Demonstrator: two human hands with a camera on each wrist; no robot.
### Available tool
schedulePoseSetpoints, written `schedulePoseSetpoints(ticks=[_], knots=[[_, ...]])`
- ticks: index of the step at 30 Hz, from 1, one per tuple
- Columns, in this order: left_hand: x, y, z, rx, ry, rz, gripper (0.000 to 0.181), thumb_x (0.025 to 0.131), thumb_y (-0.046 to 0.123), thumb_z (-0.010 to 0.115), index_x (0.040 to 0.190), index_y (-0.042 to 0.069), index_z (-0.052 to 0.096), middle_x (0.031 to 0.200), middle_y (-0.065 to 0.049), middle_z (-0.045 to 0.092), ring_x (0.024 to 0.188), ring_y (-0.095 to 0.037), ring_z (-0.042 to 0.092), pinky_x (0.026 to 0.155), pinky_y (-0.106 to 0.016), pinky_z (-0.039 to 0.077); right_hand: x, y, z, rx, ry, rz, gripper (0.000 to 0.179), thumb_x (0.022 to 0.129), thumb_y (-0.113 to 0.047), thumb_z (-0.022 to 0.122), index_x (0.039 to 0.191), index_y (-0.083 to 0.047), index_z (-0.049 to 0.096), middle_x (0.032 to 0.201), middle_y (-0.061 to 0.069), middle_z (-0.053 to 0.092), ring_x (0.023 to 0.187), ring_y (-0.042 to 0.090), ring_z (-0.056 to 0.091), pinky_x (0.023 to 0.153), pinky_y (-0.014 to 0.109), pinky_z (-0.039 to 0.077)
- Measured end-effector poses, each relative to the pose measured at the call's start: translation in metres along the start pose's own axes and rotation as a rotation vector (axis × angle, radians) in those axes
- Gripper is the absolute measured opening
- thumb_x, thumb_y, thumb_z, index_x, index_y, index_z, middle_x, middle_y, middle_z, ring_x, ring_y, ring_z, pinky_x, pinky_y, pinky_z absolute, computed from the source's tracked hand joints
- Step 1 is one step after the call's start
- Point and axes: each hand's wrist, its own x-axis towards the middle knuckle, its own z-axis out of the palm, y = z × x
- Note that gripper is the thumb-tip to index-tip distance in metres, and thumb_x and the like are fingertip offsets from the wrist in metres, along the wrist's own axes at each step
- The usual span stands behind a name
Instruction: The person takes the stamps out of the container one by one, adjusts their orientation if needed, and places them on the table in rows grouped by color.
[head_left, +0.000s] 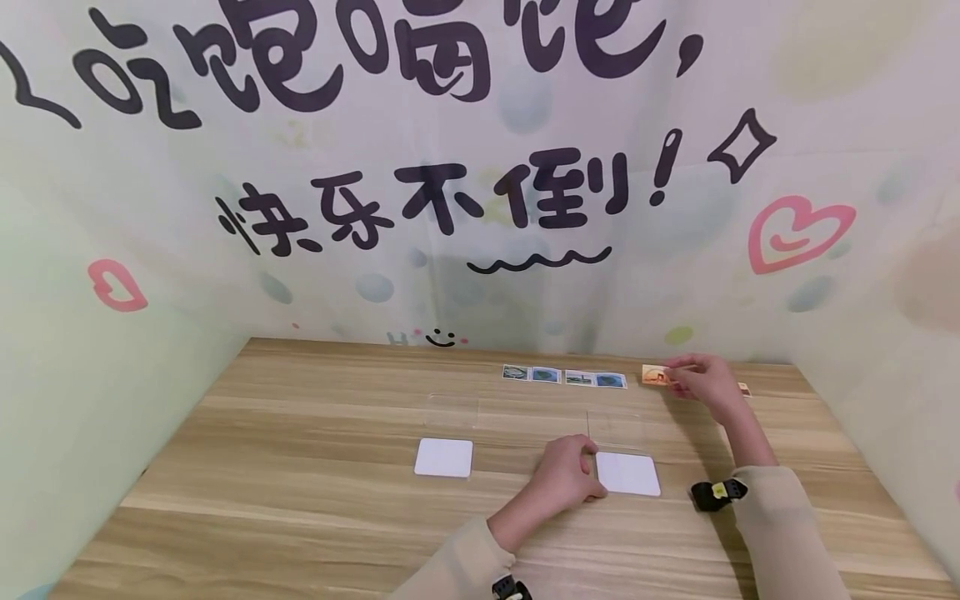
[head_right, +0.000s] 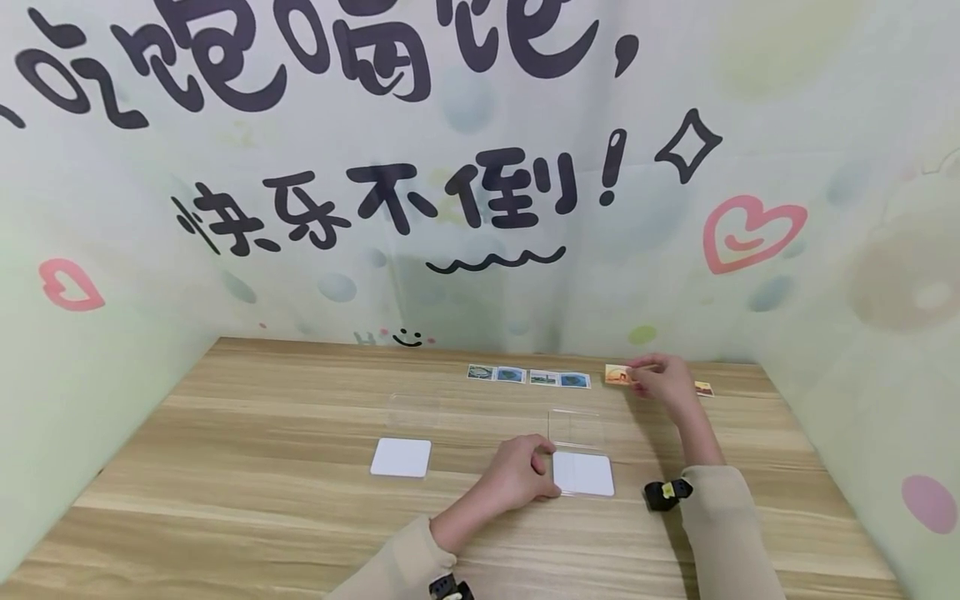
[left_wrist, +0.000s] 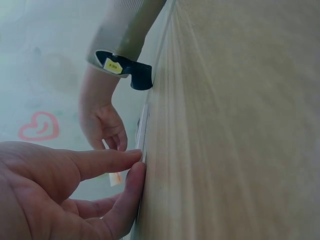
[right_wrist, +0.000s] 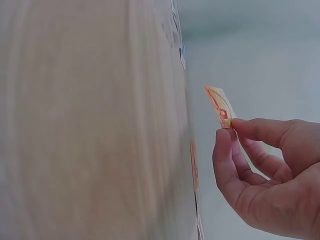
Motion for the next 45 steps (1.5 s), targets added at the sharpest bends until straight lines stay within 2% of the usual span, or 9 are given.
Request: schedulePoseSetpoints(ticks=[13, 23, 38, 45], knots=[[0.0003, -0.0006, 0.0017, 0.002, 0.004, -0.012, 0.047, 0.077, -0.008, 0.088, 0.120, -0.005, 0.070, 0.068, 0.003, 0.051, 0.051, -0.006, 0.052, 0.049, -0.018, 0.041, 0.0017, 0.0046, -0.0024, -0.011, -0.012, 0.016, 0.036, 0.106, -0.005, 0.059, 0.126, 0.024, 0.057, 0.089, -0.003, 0.070, 0.074, 0.004, 0.065, 0.070, 0.024, 0.060], [0.0014, -0.0009, 0.0020, 0.010, 0.004, -0.013, 0.047, 0.077, -0.008, 0.089, 0.119, -0.004, 0.070, 0.068, 0.003, 0.051, 0.051, -0.006, 0.052, 0.048, -0.018, 0.041, 0.0022, 0.0033, -0.0009, -0.031, -0.019, 0.021, 0.034, 0.105, -0.006, 0.061, 0.122, 0.023, 0.059, 0.089, -0.001, 0.070, 0.075, 0.005, 0.065, 0.070, 0.024, 0.060], [0.0022, -0.0010, 0.0021, 0.000, 0.004, -0.023, 0.045, 0.077, -0.008, 0.088, 0.118, -0.004, 0.069, 0.069, 0.003, 0.051, 0.051, -0.006, 0.053, 0.049, -0.018, 0.042, 0.0063, 0.0018, 0.0006, 0.013, -0.043, 0.045, 0.033, 0.105, -0.002, 0.059, 0.122, 0.025, 0.058, 0.087, -0.003, 0.071, 0.073, 0.003, 0.065, 0.070, 0.022, 0.060], [0.0013, -0.0003, 0.0019, 0.004, 0.002, -0.016, 0.045, 0.077, -0.008, 0.088, 0.118, -0.004, 0.070, 0.068, 0.004, 0.049, 0.050, -0.006, 0.051, 0.048, -0.018, 0.041, 0.0092, 0.0020, 0.0002, -0.011, -0.046, 0.059, 0.033, 0.105, -0.004, 0.060, 0.122, 0.025, 0.059, 0.085, -0.003, 0.071, 0.074, 0.005, 0.064, 0.070, 0.022, 0.060]])
